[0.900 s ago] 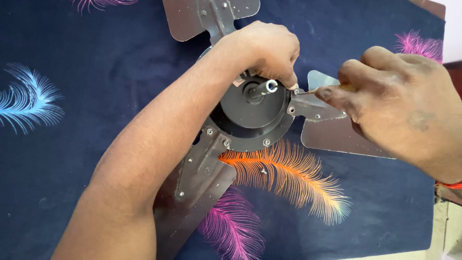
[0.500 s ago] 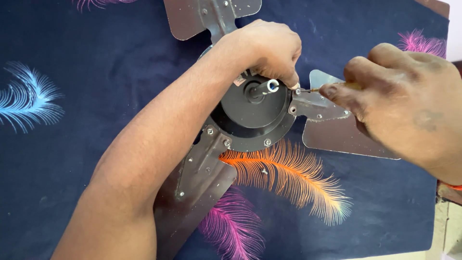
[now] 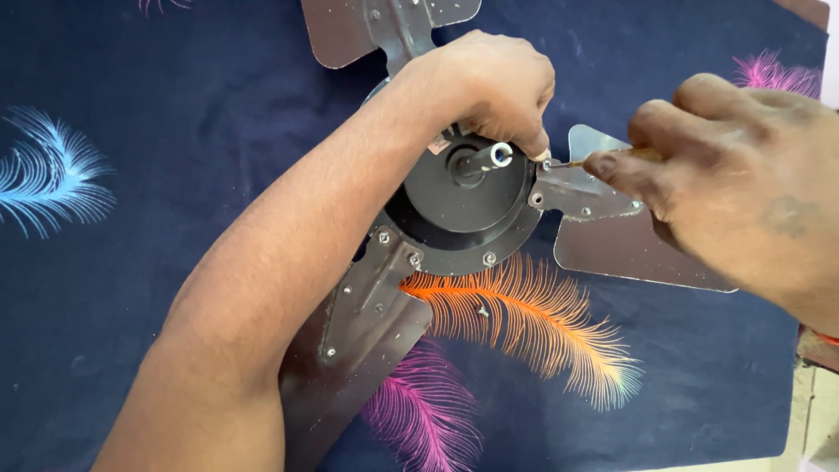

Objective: The person uses a screwdriver to tighten screws that attach the fan blades to the central motor housing. The fan is placed on a table covered with a dark blue cloth featuring colorful feather patterns. The person systematically secures each blade to the hub.

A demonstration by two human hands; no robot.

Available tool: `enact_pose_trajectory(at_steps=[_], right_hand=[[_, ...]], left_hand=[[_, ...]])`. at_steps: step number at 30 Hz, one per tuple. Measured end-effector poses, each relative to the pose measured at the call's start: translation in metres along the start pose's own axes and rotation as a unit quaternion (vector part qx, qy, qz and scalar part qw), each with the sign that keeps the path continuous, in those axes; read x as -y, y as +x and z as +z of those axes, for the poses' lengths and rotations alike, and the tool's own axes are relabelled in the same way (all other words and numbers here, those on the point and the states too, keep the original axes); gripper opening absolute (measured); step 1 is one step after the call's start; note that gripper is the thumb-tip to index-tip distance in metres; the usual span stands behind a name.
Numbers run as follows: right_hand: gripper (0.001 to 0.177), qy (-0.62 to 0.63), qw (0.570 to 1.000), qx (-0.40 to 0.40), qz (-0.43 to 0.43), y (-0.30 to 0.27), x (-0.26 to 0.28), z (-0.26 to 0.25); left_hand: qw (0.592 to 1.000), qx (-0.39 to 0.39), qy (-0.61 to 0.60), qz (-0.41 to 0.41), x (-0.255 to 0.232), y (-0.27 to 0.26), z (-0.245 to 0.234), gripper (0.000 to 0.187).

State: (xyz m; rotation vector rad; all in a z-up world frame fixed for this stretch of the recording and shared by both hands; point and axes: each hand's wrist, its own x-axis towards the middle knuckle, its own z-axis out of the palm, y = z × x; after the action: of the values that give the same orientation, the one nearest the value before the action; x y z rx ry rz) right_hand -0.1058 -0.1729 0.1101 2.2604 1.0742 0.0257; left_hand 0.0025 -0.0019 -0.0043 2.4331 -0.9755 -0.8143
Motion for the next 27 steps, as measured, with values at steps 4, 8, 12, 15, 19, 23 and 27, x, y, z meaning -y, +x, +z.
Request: enact_pose_trajectory(at_steps=[4, 8, 12, 15, 19, 23, 27], right_hand=[[0.042, 0.004, 0.999, 0.042, -0.001, 0.0, 0.0, -0.003], [0.04, 0.004, 0.999, 0.045, -0.023, 0.004, -0.002, 0.0], [0.035, 0.015, 0.995, 0.082, -0.049, 0.012, -0.005, 0.003], [0.041, 0.003, 0.994, 0.096, -0.053, 0.013, -0.007, 0.006], [0.055, -0.026, 0.992, 0.092, -0.084, 0.011, -0.009, 0.014], [0.045, -0.059, 0.983, 0.017, -0.172, 0.006, -0.021, 0.024], [0.031, -0.078, 0.963, -0.098, -0.239, 0.003, -0.021, 0.034]], left_hand=[[1.0, -0.003, 0.001, 0.008, 0.0, -0.003, -0.001, 0.036], [1.0, -0.008, -0.001, 0.017, 0.0, -0.004, -0.002, 0.035], [1.0, 0.0, 0.006, 0.007, 0.0, -0.005, -0.001, 0.034], [0.999, -0.026, 0.003, 0.027, 0.001, -0.006, -0.001, 0.037], [0.999, -0.015, 0.002, 0.03, 0.003, -0.004, 0.001, 0.035], [0.999, -0.025, -0.003, 0.042, 0.004, -0.003, 0.001, 0.036], [0.999, -0.02, 0.006, 0.037, 0.003, -0.003, 0.0, 0.035]])
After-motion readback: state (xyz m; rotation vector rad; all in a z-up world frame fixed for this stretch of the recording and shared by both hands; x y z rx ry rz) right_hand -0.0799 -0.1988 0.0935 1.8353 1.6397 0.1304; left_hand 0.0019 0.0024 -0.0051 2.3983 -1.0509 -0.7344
